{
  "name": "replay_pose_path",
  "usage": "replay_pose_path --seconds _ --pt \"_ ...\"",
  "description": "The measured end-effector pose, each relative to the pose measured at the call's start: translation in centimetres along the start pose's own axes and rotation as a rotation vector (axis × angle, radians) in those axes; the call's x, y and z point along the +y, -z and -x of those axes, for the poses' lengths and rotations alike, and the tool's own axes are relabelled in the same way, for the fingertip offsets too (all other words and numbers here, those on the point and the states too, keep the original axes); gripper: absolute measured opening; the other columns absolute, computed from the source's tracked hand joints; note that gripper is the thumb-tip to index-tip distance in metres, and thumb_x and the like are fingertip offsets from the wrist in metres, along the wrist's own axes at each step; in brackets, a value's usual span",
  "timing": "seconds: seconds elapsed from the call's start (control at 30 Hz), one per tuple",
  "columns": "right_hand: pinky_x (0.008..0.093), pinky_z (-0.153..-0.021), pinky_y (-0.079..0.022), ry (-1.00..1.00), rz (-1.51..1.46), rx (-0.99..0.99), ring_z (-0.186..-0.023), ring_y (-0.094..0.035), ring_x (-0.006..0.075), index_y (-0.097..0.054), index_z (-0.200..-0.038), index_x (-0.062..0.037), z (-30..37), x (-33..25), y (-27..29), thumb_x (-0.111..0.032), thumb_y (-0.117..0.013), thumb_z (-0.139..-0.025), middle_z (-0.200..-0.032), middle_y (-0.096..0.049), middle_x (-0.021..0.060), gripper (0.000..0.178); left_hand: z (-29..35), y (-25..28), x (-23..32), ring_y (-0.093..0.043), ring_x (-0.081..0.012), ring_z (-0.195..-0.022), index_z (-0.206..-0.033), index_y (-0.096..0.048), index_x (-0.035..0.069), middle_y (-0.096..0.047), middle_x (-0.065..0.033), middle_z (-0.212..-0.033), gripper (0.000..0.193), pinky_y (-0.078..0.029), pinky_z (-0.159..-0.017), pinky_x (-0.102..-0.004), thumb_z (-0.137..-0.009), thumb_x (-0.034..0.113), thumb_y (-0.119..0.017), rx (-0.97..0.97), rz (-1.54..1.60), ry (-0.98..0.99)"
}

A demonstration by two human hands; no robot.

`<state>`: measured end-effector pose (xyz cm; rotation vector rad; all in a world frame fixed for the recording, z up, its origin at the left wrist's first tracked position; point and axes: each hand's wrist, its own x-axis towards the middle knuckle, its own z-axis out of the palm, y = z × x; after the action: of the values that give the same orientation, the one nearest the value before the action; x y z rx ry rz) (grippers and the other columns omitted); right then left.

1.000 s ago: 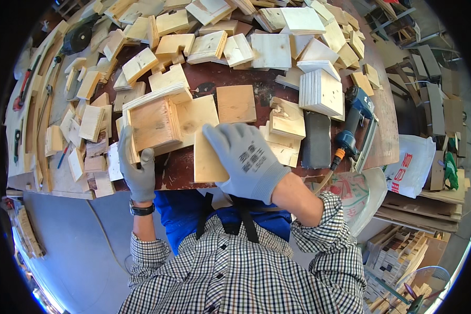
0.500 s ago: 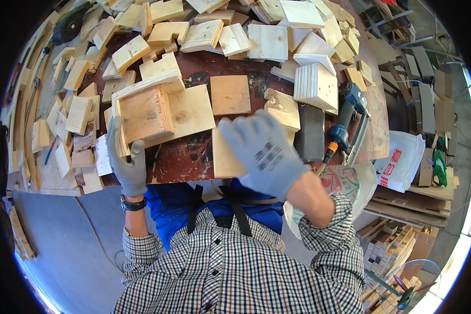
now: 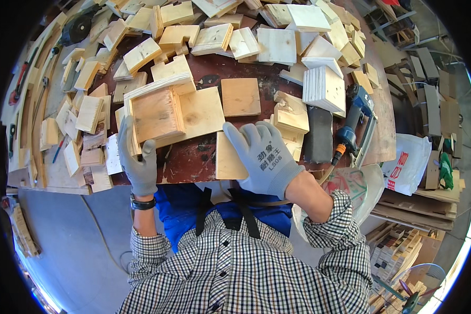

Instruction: The person assembles small wooden boxes by hand, aligning pre-drilled pieces and securing them with a nail gun. They then sand the edges of the assembled boxes with a sanding block.

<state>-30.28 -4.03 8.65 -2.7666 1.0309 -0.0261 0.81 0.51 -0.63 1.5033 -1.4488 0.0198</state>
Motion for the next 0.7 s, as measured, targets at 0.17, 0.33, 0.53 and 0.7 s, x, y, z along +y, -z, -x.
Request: replay_pose_path --seconds 0.17,0.33,0.53,0.7 --pt "0.0528 -0.114 -0.038 0.065 -0.013 0.193 -0.119 -0.055 0.0385 -0.037 -0.158 -0.0014 -5.1 -0.5 1.8 -0.028 -0.088 -0.070 -0.128 -0.055 0.0190 0.104 0.1 0.2 0.0 -0.059 -0.0401 -0.138 -0.151 -0.054 0.002 -0.063 -0.0204 -0.148 0.072 -0.046 -0.116 -0.0507 -0.102 0.053 -0.068 -0.015 -0.023 0.023" --pt "0.0498 -0.112 -0.041 0.104 0.066 0.001 -0.123 -0.056 0.0406 -0.036 -0.157 0.0000 -9.7 1.6 0.5 -0.035 -0.088 -0.072 -0.134 -0.057 0.0223 0.106 0.4 0.3 -0.3 -0.054 -0.0374 -0.145 -0.152 -0.052 -0.002 -0.057 -0.0213 -0.155 0.065 -0.041 -0.122 -0.0484 -0.105 0.039 -0.072 -0.056 0.000 0.012" --pt "0.0492 -0.113 -0.041 0.089 0.106 -0.002 -0.121 -0.058 0.0403 -0.037 -0.156 0.0026 -11.1 1.6 1.0 -0.036 -0.087 -0.073 -0.134 -0.058 0.0220 0.105 0.2 0.1 0.1 -0.057 -0.0407 -0.140 -0.149 -0.056 0.001 -0.062 -0.0210 -0.149 0.072 -0.045 -0.117 -0.0512 -0.102 0.054 -0.069 -0.006 0.001 0.049" --pt "0.0502 -0.114 -0.037 0.102 0.166 -0.055 -0.118 -0.058 0.0369 -0.039 -0.157 0.0011 -8.4 0.3 1.9 -0.034 -0.082 -0.078 -0.131 -0.058 0.0199 0.097 0.4 0.5 -0.3 -0.055 -0.0402 -0.142 -0.150 -0.054 0.000 -0.058 -0.0213 -0.153 0.068 -0.044 -0.119 -0.0502 -0.104 0.047 -0.070 -0.033 -0.019 0.015"
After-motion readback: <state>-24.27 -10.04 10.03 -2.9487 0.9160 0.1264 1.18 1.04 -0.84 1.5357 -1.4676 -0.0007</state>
